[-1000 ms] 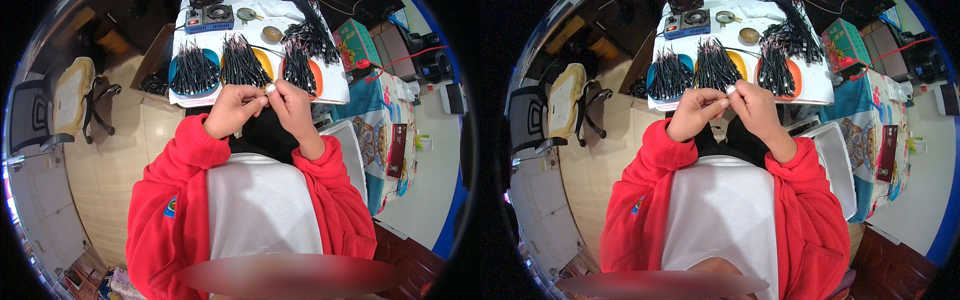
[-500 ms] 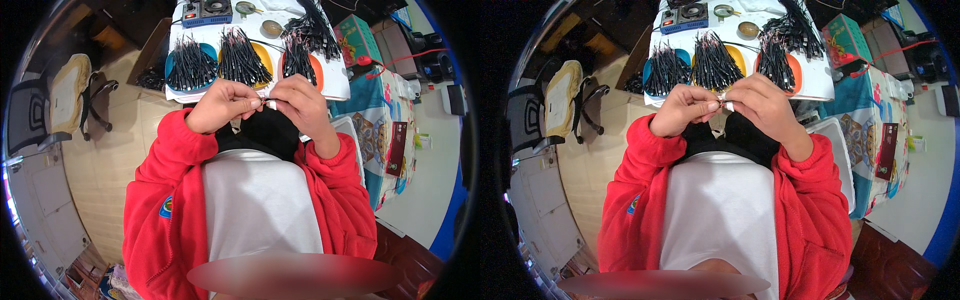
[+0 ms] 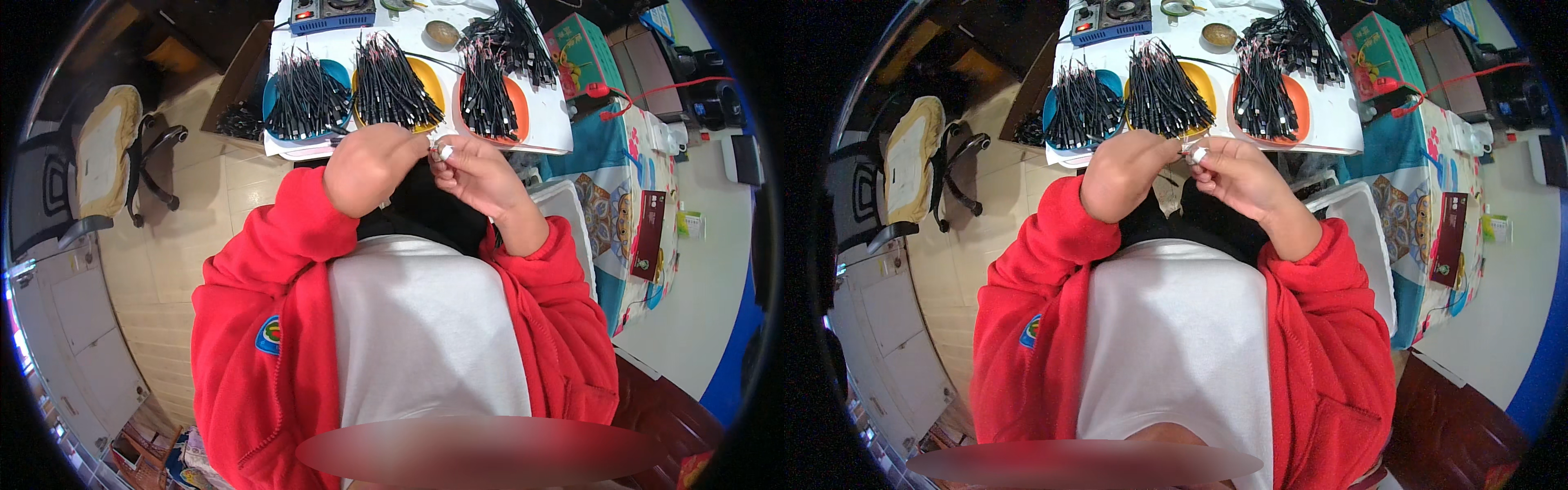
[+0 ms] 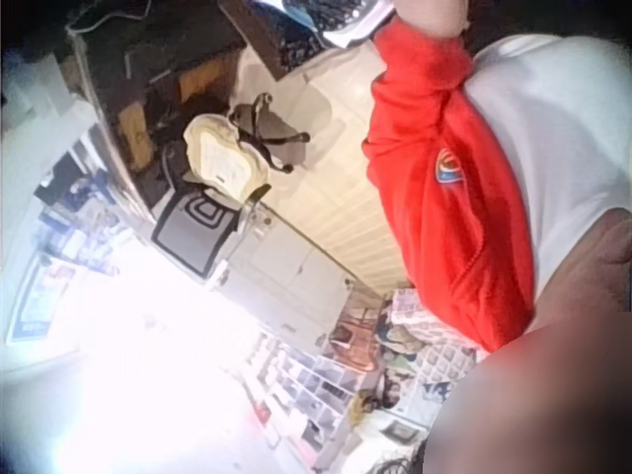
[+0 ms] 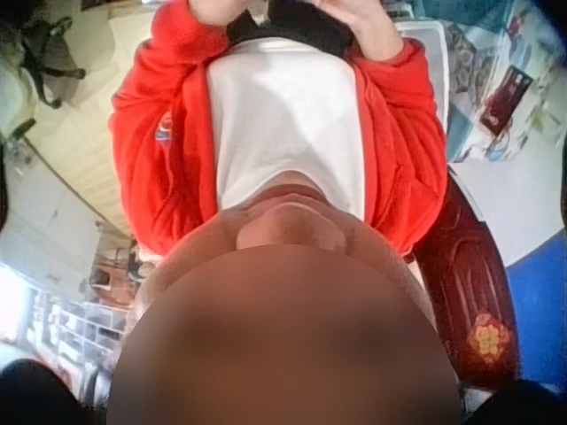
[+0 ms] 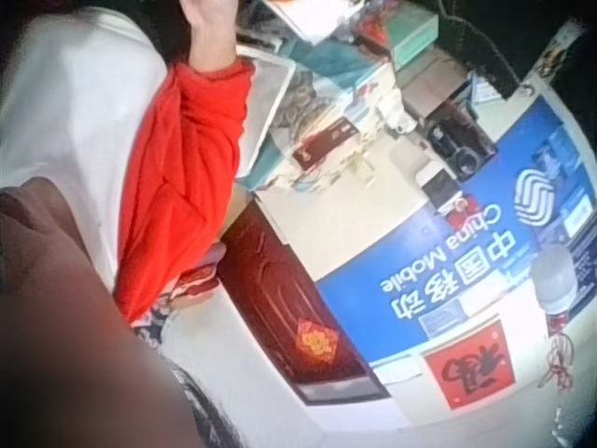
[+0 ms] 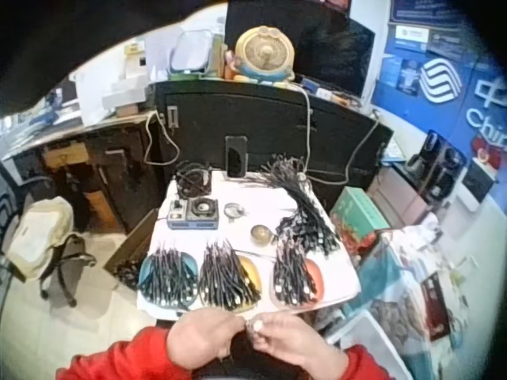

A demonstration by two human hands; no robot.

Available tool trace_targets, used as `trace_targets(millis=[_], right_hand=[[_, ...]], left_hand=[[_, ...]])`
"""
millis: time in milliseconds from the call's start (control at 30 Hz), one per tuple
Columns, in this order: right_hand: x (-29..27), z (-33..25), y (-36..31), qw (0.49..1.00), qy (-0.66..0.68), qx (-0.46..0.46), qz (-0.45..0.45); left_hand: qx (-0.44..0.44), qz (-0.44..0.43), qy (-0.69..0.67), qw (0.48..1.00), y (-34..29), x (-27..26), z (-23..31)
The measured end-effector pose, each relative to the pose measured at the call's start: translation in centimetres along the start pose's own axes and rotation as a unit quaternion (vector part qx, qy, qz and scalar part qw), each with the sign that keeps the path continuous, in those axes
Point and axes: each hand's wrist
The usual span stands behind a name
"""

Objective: The person repeatedly picks small black electronic components from a tray, attaches a white connector to each, and places the finished units into a white bin. The process is continuous and repetitive throughout the clip.

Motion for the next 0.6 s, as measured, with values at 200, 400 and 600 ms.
trace_targets(millis=[200, 400, 600], right_hand=[[1.9, -1.3, -1.5, 0.628, -0.639, -0.439, 0.066], [1.6, -0.1, -1.1, 0.727, -0.589, -0.341, 0.094], [0.3, 1.4, -0.6, 0.994, -0.096, -0.045, 0.024]], left_hand=[[-0.254, -0.042, -0.269, 0.928, -0.6, 0.1, 0.7], [-0.073, 0.055, -0.052, 0.994, -0.5, 1.2, 1.3], [-0.116, -0.031, -0.124, 0.985, -1.4, 0.7, 0.6]])
Point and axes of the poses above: each hand's wrist, its own y-axis towards the middle knuckle, its own x-axis out of the palm, z = x × y, and after that the axes turned 7 degrees about y, right-handed
